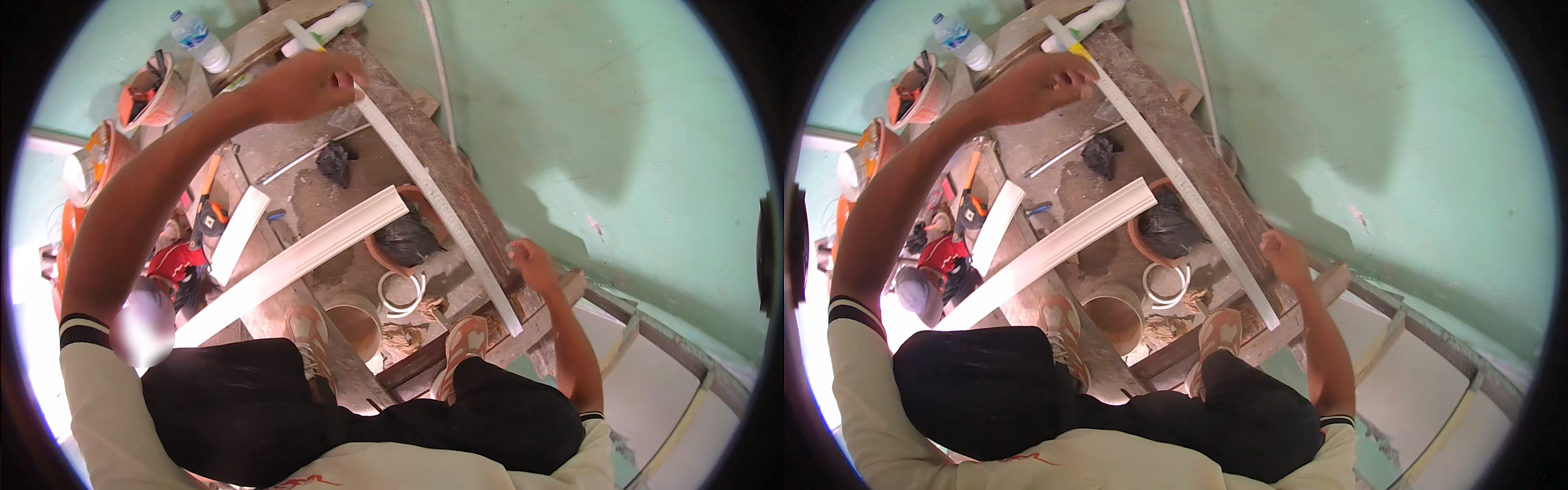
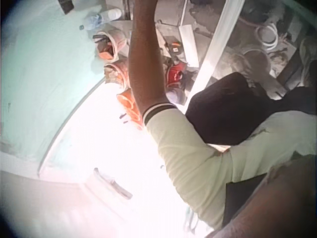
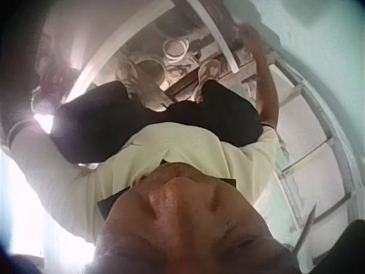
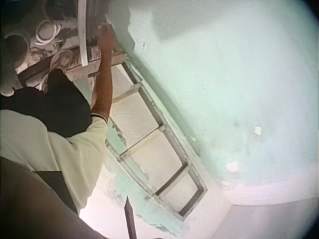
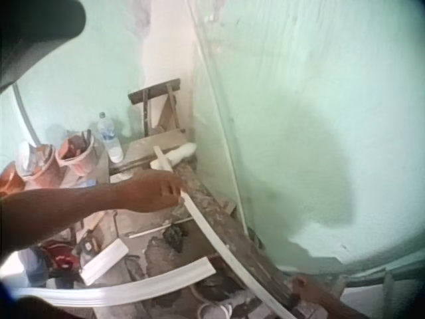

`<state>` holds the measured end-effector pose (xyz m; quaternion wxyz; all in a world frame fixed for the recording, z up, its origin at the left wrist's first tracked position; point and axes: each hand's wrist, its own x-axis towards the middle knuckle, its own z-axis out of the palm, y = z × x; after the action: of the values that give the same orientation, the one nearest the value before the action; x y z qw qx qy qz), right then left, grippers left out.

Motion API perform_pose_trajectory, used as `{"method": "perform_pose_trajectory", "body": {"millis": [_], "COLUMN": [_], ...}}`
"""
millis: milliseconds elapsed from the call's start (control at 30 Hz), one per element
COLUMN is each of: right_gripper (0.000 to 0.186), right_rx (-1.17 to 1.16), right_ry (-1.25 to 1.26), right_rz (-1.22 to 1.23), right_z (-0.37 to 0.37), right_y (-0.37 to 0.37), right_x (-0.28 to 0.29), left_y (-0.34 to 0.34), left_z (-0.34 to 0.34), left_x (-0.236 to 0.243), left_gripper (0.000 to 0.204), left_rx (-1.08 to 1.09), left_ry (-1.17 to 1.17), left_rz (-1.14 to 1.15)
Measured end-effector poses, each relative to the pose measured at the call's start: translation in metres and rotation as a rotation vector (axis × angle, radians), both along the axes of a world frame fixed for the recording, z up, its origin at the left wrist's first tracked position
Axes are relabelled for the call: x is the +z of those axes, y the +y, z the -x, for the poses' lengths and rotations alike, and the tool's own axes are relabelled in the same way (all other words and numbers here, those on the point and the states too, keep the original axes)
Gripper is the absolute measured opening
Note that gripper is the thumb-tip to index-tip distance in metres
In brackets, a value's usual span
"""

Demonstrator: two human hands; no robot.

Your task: The person measures the wall and ceiling junction with a tape measure and marks positions with a pencil. They hold a white cornice piece against the wall to check fit, then measure and mark a longer cornice strip on a workbench. The person uses a utility knife to cut the cornice along the marked line.

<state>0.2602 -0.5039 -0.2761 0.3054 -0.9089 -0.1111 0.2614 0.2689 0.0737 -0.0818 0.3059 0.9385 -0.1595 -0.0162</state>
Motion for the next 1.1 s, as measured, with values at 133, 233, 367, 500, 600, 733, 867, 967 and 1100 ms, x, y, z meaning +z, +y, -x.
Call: {"method": "perform_pose_trajectory", "body": {"millis": [133,233,367,500,600,733,867,967,1100], "right_gripper": [0.035,0.041,0.042,0.037,0.030,0.026,0.024,0.023,0.022], "right_rx": [0.032,0.075,-0.024,-0.033,0.062,0.169,0.123,0.076,0.015], "right_ry": [-0.171,-0.486,-0.402,-0.293,-0.340,-0.530,-0.326,-0.227,-0.271], "right_rz": [0.108,0.187,0.141,0.055,0.070,0.004,0.034,0.034,0.052], "right_z": [0.011,0.023,0.018,0.003,-0.009,-0.019,-0.022,-0.022,-0.018], "right_y": [-0.005,-0.008,-0.006,-0.020,-0.026,-0.033,-0.030,-0.029,-0.025], "right_x": [-0.086,-0.120,-0.126,-0.135,-0.141,-0.156,-0.158,-0.159,-0.161], "left_y": [-0.041,-0.100,-0.193,-0.249,-0.266,-0.267,-0.254,-0.245,-0.245], "left_z": [0.023,0.054,0.110,0.146,0.146,0.134,0.126,0.124,0.117], "left_x": [-0.049,-0.119,-0.180,-0.242,-0.277,-0.287,-0.281,-0.284,-0.282], "left_gripper": [0.022,0.027,0.041,0.045,0.047,0.040,0.040,0.045,0.043], "left_rx": [-0.072,-0.089,0.139,0.684,1.200,1.349,1.385,1.365,1.492], "left_ry": [0.349,0.690,1.197,1.093,0.789,0.298,0.153,0.146,0.108], "left_rz": [0.045,0.233,0.508,1.059,1.711,2.184,2.242,2.264,2.303]}}
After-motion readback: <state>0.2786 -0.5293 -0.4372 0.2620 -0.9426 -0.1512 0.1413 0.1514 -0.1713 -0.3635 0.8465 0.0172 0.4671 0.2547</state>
